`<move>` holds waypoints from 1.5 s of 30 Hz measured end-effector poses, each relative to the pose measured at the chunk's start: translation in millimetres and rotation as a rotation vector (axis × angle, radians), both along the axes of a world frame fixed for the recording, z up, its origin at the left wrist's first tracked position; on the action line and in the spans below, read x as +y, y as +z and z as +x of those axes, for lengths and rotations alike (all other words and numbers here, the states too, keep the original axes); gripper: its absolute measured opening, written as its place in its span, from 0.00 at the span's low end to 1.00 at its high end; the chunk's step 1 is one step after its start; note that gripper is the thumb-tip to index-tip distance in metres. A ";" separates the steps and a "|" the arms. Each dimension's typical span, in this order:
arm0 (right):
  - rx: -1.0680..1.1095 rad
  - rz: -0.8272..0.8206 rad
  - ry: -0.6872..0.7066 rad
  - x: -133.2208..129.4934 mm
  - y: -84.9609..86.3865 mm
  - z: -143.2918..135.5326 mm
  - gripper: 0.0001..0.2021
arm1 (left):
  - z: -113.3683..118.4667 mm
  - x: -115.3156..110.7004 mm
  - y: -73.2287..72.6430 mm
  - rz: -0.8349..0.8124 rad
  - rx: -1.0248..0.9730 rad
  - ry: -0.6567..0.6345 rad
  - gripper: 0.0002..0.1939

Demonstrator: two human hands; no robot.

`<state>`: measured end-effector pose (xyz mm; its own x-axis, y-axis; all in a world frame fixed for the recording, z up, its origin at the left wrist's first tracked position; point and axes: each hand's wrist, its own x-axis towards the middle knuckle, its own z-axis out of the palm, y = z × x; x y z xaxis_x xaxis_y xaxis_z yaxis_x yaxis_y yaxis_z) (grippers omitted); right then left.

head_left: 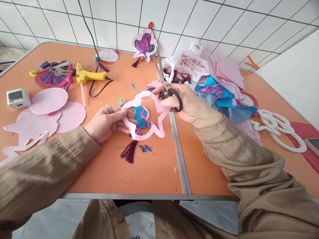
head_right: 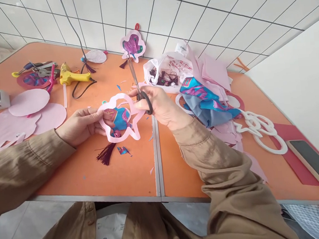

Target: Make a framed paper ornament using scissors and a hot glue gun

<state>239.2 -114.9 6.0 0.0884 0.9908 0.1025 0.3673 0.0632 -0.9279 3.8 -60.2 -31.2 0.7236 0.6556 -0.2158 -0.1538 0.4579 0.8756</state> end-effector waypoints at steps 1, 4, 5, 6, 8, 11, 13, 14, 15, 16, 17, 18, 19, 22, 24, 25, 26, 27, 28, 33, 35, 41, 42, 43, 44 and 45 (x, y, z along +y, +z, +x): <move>0.074 -0.035 0.017 0.2 -0.2 0.2 0.05 | 0.1 0.3 0.1 -0.004 0.000 -0.004 0.11; 0.267 -0.161 0.066 0.8 0.4 -0.1 0.06 | 0.0 1.1 0.4 -0.020 -0.007 -0.010 0.11; 0.282 -0.173 0.067 1.0 0.4 -0.5 0.06 | 0.0 1.3 0.3 -0.029 -0.007 -0.013 0.11; 0.290 -0.175 0.065 1.3 0.0 -0.9 0.07 | -0.1 1.5 0.0 -0.039 -0.007 -0.018 0.11; 0.316 -0.173 0.061 2.3 -1.9 -1.6 0.08 | -0.3 2.1 -1.1 -0.061 -0.011 -0.034 0.12; 0.402 -0.173 0.041 4.7 -7.1 -2.1 0.12 | -1.1 3.6 -2.9 -0.098 -0.031 -0.062 0.16; 0.457 -0.167 0.016 6.6 -10.9 -2.0 0.14 | -2.0 4.8 -3.6 -0.121 -0.044 -0.082 0.17; 0.471 -0.166 0.000 7.6 -12.5 -1.9 0.14 | -2.4 5.3 -3.8 -0.130 -0.049 -0.092 0.17; 0.475 -0.165 -0.015 8.5 -13.8 -1.9 0.14 | -2.9 5.6 -3.7 -0.135 -0.052 -0.098 0.17; 0.473 -0.167 -0.029 9.2 -14.9 -1.9 0.15 | -3.2 5.7 -3.5 -0.140 -0.054 -0.100 0.17; 0.470 -0.167 -0.043 9.7 -15.7 -2.0 0.15 | -3.4 5.6 -3.1 -0.144 -0.055 -0.095 0.17; 0.463 -0.162 -0.053 10.0 -16.3 -2.1 0.15 | -3.4 5.3 -2.5 -0.149 -0.056 -0.088 0.17; 0.453 -0.152 -0.056 9.9 -16.8 -2.2 0.15 | -3.3 4.7 -1.9 -0.150 -0.055 -0.080 0.17; 0.409 -0.119 -0.018 7.9 -17.6 -2.3 0.14 | -2.2 2.2 0.0 -0.124 -0.032 -0.071 0.17; 0.379 -0.118 0.044 5.3 -16.6 -2.4 0.15 | -1.6 0.4 0.8 -0.093 -0.025 -0.084 0.18; 0.370 -0.130 0.075 3.7 -15.4 -2.8 0.15 | -1.5 -0.2 0.9 -0.084 -0.029 -0.093 0.19; 0.364 -0.146 0.098 2.2 -13.8 -3.4 0.15 | -1.6 -0.6 0.9 -0.082 -0.042 -0.100 0.20; 0.358 -0.165 0.117 0.7 -11.7 -4.3 0.15 | -1.7 -0.7 0.8 -0.087 -0.059 -0.101 0.21; 0.350 -0.182 0.130 -0.6 -9.5 -5.4 0.15 | -2.0 -0.5 0.7 -0.099 -0.076 -0.098 0.22; 0.328 -0.189 0.206 -2.4 -3.9 -12.1 0.15 | -2.5 3.3 1.4 -0.187 -0.102 -0.075 0.22; 0.330 -0.175 0.226 -1.7 -4.9 -13.8 0.15 | -2.1 4.4 2.4 -0.219 -0.080 -0.073 0.20; 0.313 -0.237 0.234 -3.0 -7.5 -14.7 0.15 | -0.9 3.4 7.0 -0.263 -0.052 -0.075 0.19; 0.305 -0.262 0.237 -3.8 -7.3 -14.6 0.15 | -0.6 3.6 7.7 -0.255 -0.053 -0.082 0.20; 0.298 -0.291 0.245 -4.7 -6.9 -14.5 0.14 | -0.1 4.0 8.4 -0.245 -0.052 -0.096 0.21; 0.292 -0.318 0.255 -5.6 -6.4 -14.4 0.14 | 0.5 4.9 9.1 -0.226 -0.046 -0.113 0.23; 0.290 -0.339 0.261 -6.4 -5.9 -14.3 0.14 | 1.3 6.0 9.8 -0.201 -0.033 -0.125 0.25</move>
<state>224.9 -121.3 0.1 -0.1887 0.9571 -0.2200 0.1039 -0.2033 -0.9736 5.1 -54.2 -21.4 0.8052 0.5069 -0.3078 -0.1119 0.6396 0.7606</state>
